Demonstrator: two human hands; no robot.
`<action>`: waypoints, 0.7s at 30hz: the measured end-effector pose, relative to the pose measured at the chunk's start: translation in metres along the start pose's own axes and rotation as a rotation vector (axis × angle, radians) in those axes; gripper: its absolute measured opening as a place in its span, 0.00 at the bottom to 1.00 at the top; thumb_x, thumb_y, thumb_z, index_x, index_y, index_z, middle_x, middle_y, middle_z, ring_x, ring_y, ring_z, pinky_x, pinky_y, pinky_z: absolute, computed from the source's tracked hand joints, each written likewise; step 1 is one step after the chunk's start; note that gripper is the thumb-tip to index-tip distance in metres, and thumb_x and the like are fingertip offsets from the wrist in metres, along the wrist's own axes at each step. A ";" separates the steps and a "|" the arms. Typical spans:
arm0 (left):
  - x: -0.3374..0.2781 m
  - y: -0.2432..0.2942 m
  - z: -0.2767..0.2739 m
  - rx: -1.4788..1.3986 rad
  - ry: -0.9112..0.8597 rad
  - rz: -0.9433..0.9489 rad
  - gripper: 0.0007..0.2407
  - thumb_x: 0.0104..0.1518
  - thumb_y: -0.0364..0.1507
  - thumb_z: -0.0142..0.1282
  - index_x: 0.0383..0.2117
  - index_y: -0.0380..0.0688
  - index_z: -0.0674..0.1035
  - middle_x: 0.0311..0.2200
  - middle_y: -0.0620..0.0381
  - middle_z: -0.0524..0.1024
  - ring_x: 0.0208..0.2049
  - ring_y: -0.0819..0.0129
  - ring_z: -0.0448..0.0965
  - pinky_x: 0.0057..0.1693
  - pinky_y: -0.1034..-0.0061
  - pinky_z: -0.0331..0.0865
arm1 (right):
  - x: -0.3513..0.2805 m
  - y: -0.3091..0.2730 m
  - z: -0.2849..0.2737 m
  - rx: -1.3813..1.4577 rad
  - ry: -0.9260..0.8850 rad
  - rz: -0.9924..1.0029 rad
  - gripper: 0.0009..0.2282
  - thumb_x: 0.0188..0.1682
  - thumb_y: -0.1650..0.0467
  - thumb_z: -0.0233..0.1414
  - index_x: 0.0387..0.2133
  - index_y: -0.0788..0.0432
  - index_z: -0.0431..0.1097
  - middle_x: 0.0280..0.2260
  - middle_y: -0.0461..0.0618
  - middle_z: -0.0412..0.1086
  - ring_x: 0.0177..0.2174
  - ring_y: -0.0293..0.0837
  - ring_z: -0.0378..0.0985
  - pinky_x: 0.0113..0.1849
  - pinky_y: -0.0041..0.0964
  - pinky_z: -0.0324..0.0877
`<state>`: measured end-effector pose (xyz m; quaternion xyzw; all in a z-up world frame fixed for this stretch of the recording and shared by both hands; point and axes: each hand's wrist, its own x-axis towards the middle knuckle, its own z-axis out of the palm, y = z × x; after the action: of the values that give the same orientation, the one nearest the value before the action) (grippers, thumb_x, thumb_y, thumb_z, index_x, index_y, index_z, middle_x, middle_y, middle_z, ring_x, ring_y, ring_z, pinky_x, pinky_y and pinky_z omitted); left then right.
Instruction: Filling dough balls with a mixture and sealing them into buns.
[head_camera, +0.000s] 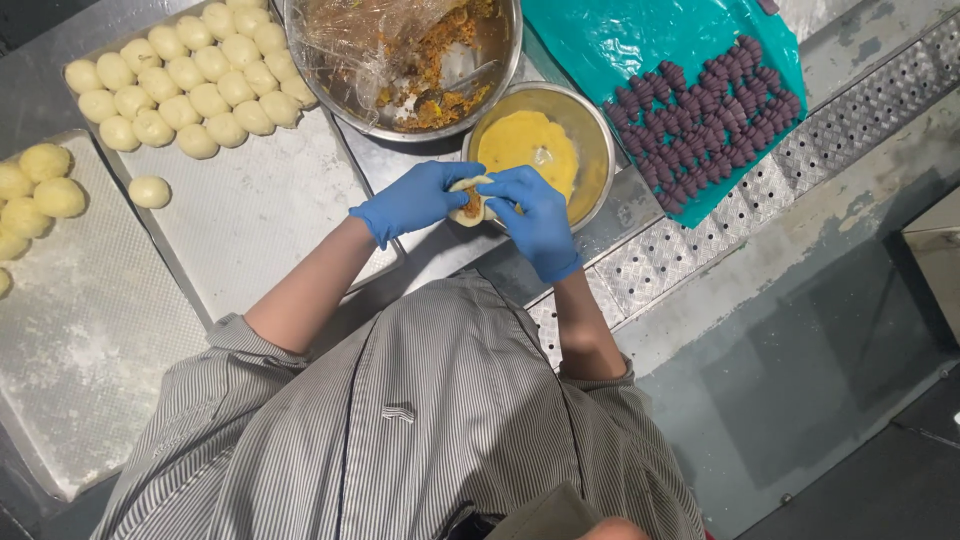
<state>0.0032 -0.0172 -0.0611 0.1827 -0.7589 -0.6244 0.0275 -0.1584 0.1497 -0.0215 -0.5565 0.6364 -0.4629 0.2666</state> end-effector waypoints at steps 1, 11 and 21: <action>0.001 0.004 0.003 0.001 -0.002 0.002 0.21 0.57 0.25 0.56 0.59 0.38 0.75 0.48 0.53 0.81 0.47 0.71 0.81 0.53 0.76 0.73 | -0.002 -0.001 0.000 -0.002 0.003 0.000 0.11 0.48 0.77 0.59 0.44 0.62 0.77 0.43 0.53 0.73 0.43 0.46 0.78 0.46 0.36 0.73; -0.004 0.021 0.034 0.272 0.497 0.053 0.11 0.58 0.27 0.60 0.46 0.39 0.84 0.34 0.44 0.83 0.31 0.65 0.84 0.40 0.72 0.76 | -0.003 0.004 0.009 -0.143 0.088 0.041 0.13 0.49 0.78 0.58 0.47 0.61 0.76 0.47 0.55 0.70 0.41 0.48 0.77 0.45 0.38 0.73; 0.010 0.012 0.042 -0.077 0.529 -0.058 0.16 0.51 0.26 0.69 0.46 0.40 0.80 0.39 0.55 0.82 0.36 0.71 0.81 0.43 0.79 0.76 | -0.006 -0.001 0.008 -0.100 0.309 0.069 0.09 0.51 0.77 0.57 0.44 0.62 0.76 0.43 0.56 0.75 0.46 0.50 0.81 0.48 0.38 0.75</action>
<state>-0.0201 0.0213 -0.0605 0.3600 -0.6956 -0.5838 0.2139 -0.1495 0.1534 -0.0254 -0.4692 0.7107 -0.5012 0.1535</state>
